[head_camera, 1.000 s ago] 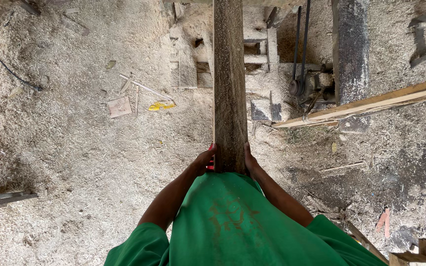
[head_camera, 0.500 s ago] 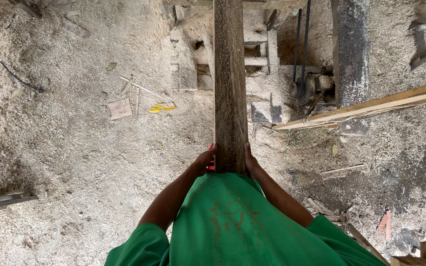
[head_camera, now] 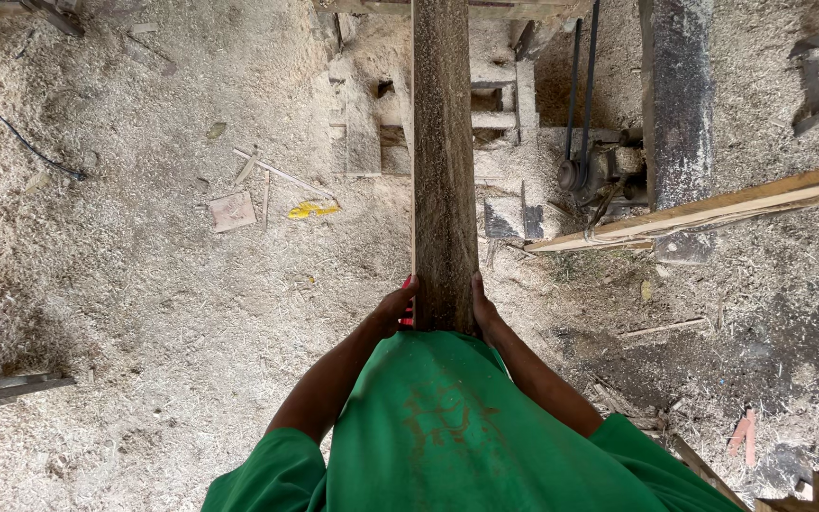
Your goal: The person carries a long wooden plank across a sawdust-covered workshop, sets it down on the ground, then picks up another long plank and carries it toward a pile of scrap wood strips.
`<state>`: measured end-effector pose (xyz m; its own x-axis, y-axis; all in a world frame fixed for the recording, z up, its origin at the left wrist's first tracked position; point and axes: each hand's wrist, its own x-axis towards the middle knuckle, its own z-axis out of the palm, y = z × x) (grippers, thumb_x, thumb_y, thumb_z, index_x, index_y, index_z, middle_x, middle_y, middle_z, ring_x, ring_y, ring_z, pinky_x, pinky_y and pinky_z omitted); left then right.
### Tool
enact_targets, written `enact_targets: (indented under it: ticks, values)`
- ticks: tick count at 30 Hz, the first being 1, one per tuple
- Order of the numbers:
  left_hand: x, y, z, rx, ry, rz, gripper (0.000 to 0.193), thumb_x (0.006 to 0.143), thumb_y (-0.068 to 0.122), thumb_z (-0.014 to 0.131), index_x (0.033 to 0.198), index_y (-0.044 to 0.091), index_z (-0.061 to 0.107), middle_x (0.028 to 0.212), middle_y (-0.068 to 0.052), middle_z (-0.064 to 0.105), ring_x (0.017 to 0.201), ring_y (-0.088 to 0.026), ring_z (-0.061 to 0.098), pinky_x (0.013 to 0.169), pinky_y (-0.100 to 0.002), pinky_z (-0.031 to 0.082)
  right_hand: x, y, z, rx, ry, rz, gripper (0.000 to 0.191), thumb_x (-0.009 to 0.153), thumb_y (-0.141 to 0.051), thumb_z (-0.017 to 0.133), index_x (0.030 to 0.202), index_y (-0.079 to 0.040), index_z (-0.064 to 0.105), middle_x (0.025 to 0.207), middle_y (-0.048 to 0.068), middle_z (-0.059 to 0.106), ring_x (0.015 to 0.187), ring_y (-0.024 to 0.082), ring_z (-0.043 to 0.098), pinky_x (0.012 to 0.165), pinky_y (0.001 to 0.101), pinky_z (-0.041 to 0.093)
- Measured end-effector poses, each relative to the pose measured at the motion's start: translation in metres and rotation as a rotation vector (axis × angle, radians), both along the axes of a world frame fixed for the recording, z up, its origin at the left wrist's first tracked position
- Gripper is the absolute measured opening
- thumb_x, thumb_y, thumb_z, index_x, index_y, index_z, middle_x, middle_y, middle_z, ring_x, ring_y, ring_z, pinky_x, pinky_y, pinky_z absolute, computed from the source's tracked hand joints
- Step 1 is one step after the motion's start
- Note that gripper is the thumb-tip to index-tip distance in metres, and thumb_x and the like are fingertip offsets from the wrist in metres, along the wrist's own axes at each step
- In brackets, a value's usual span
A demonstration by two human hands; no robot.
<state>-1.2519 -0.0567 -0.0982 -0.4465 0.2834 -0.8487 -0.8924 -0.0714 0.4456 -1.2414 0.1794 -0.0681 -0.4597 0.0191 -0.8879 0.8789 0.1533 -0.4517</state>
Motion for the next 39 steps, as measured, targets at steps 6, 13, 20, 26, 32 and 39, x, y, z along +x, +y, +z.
enact_targets:
  ticks: [6,13,20,26,32,39]
  values:
    - [-0.005,0.0,0.0,-0.006,-0.013,-0.006,0.075,0.091,0.072,0.052,0.134,0.011,0.06,0.125,-0.01,0.062,0.111,-0.026,0.059,0.095,-0.047,0.049,-0.005,0.0,0.0,-0.001,0.011,0.004,0.127,0.074,-0.098,0.02,0.156,-0.004,0.041,0.134,0.022,0.068,0.117,0.035,0.064,0.084,0.0474,0.052]
    - [-0.009,0.0,0.001,-0.015,-0.022,0.001,0.073,0.091,0.073,0.051,0.129,0.012,0.063,0.12,-0.008,0.065,0.108,-0.025,0.061,0.093,-0.047,0.05,-0.009,-0.001,0.0,-0.022,-0.016,-0.037,0.127,0.071,-0.099,0.022,0.157,-0.006,0.039,0.139,0.019,0.065,0.124,0.034,0.061,0.093,0.0517,0.049]
    - [-0.013,0.0,-0.003,-0.019,-0.041,0.012,0.07,0.092,0.072,0.051,0.126,0.013,0.064,0.118,-0.008,0.066,0.106,-0.025,0.062,0.092,-0.047,0.049,-0.015,-0.002,0.002,0.007,-0.048,-0.044,0.129,0.071,-0.1,0.022,0.16,-0.006,0.031,0.149,0.021,0.056,0.136,0.037,0.054,0.105,0.0574,0.044]
    - [-0.017,-0.002,-0.003,-0.006,-0.025,0.013,0.071,0.092,0.072,0.052,0.13,0.012,0.064,0.122,-0.009,0.065,0.11,-0.026,0.062,0.094,-0.048,0.049,-0.018,-0.002,0.002,0.012,-0.046,-0.047,0.128,0.074,-0.099,0.023,0.161,-0.005,0.028,0.151,0.023,0.053,0.138,0.039,0.052,0.107,0.0584,0.043]
    - [-0.022,-0.001,-0.004,-0.023,-0.024,-0.002,0.073,0.092,0.072,0.05,0.134,0.013,0.062,0.129,-0.01,0.062,0.114,-0.028,0.059,0.096,-0.049,0.048,-0.023,-0.003,0.003,-0.029,-0.028,-0.052,0.126,0.074,-0.098,0.023,0.159,-0.006,0.036,0.15,0.021,0.057,0.136,0.037,0.054,0.106,0.057,0.044]
    - [-0.027,0.0,-0.009,-0.023,-0.023,-0.001,0.072,0.093,0.071,0.051,0.135,0.013,0.061,0.128,-0.01,0.063,0.113,-0.027,0.06,0.095,-0.048,0.05,-0.028,-0.003,0.008,-0.036,-0.022,-0.059,0.125,0.074,-0.097,0.023,0.158,-0.006,0.037,0.147,0.021,0.06,0.134,0.037,0.058,0.105,0.0552,0.047]
